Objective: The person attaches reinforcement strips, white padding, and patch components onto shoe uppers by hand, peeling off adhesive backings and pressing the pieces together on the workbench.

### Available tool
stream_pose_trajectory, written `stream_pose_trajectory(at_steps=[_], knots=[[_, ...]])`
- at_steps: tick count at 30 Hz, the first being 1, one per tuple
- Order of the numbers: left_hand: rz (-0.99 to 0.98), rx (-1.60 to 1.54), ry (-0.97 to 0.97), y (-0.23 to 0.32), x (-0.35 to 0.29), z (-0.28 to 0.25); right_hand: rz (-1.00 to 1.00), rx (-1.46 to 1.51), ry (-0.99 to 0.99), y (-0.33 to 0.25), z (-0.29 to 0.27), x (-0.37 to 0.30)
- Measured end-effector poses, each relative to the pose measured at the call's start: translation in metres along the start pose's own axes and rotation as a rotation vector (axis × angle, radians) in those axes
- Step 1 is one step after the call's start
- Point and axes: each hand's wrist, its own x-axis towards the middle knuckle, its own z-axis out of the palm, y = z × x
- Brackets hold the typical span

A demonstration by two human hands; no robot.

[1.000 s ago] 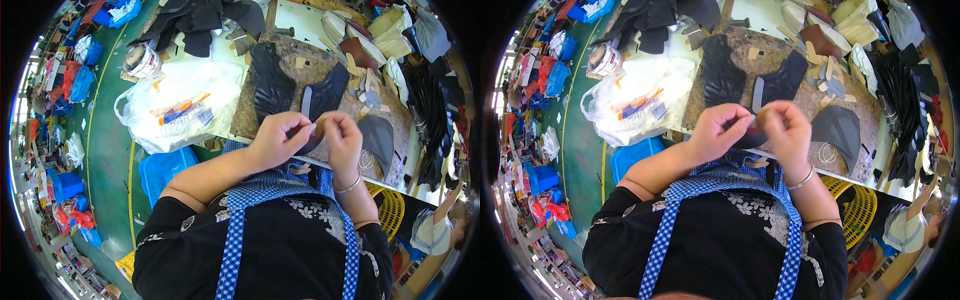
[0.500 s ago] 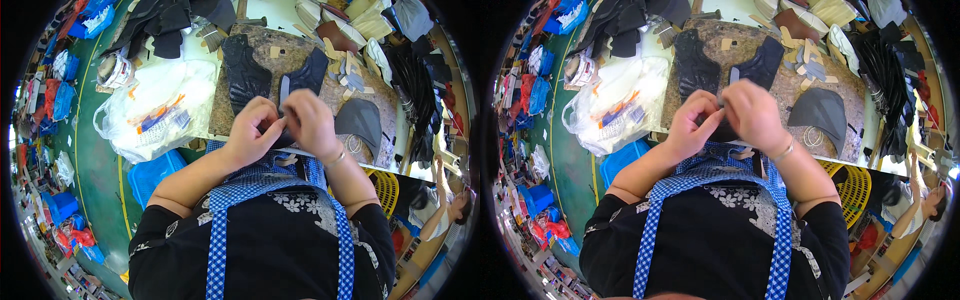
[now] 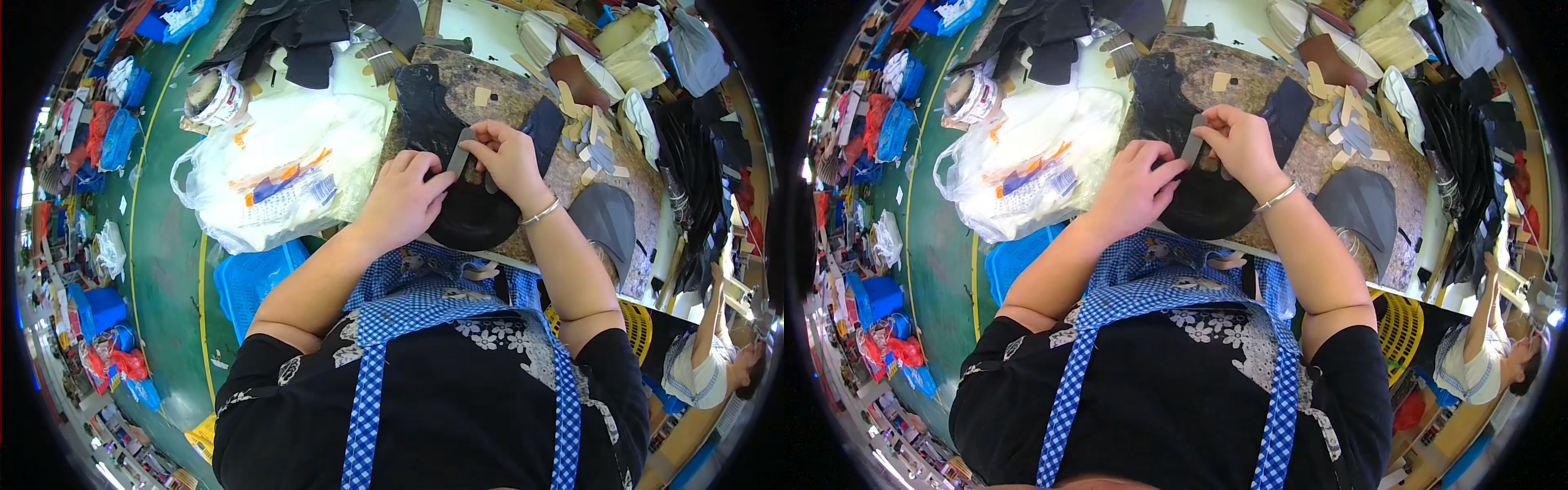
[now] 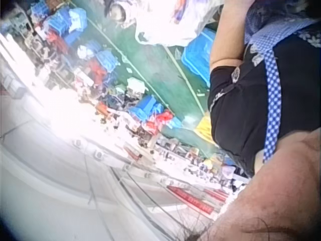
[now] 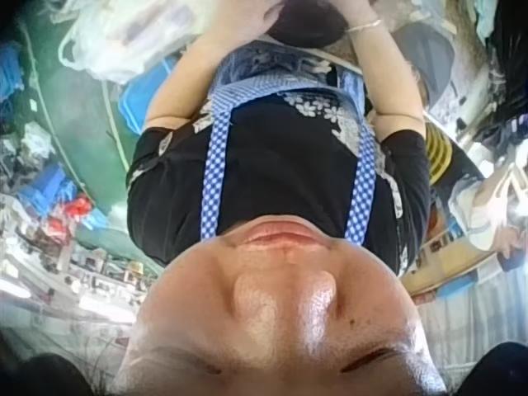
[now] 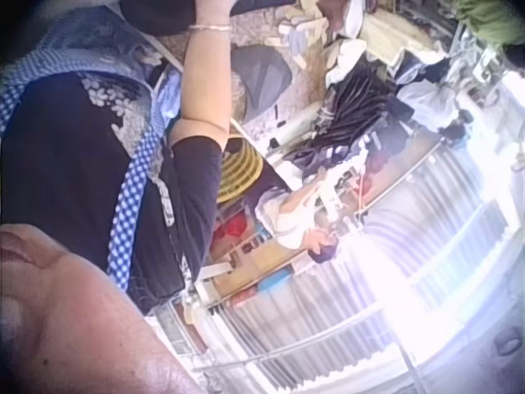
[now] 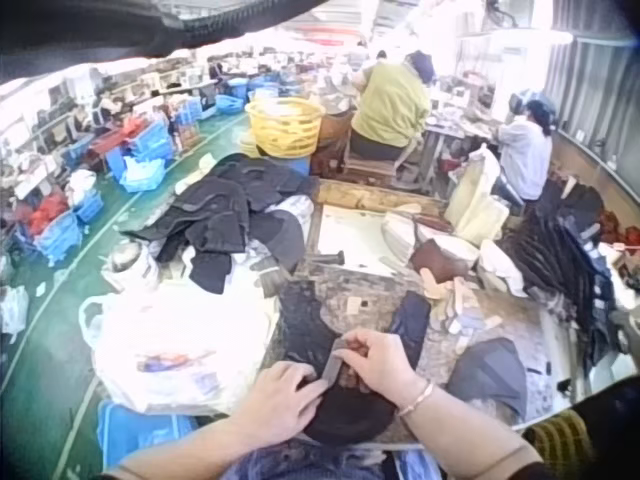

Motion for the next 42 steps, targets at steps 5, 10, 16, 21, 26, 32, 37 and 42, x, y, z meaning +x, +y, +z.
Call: stream_pose_trajectory(at_steps=[5, 10, 16, 21, 26, 32, 37, 42], knots=[[0.013, -0.022, -0.036, 0.000, 0.004, -0.003, -0.556, -0.701, 0.313, -0.011, 0.007, -0.005], [-0.168, -0.105, 0.193, -0.031, 0.000, -0.031, -0.593, -0.555, 0.219, -0.025, -0.001, -0.045], [-0.537, 0.243, 0.122, -0.117, -0.039, -0.088, -0.739, -0.582, -0.278, -0.028, 0.002, -0.082], [-0.622, 0.009, 0.350, -0.127, -0.046, -0.090, -0.629, -0.374, -0.319, -0.022, -0.005, -0.071], [-0.239, 0.403, 0.487, -0.040, -0.019, -0.087, -0.664, -0.464, 0.197, -0.051, 0.003, -0.074], [0.196, 0.005, 0.506, 0.038, 0.009, -0.059, -0.871, -0.434, 0.206, -0.063, 0.021, -0.061], [-0.148, -0.757, 0.331, 0.046, 0.005, -0.049, -0.861, -0.335, 0.371, -0.069, 0.004, -0.063], [-0.390, -1.581, 0.258, 0.046, 0.010, -0.029, -1.046, -0.411, 0.339, -0.057, 0.005, -0.067]])
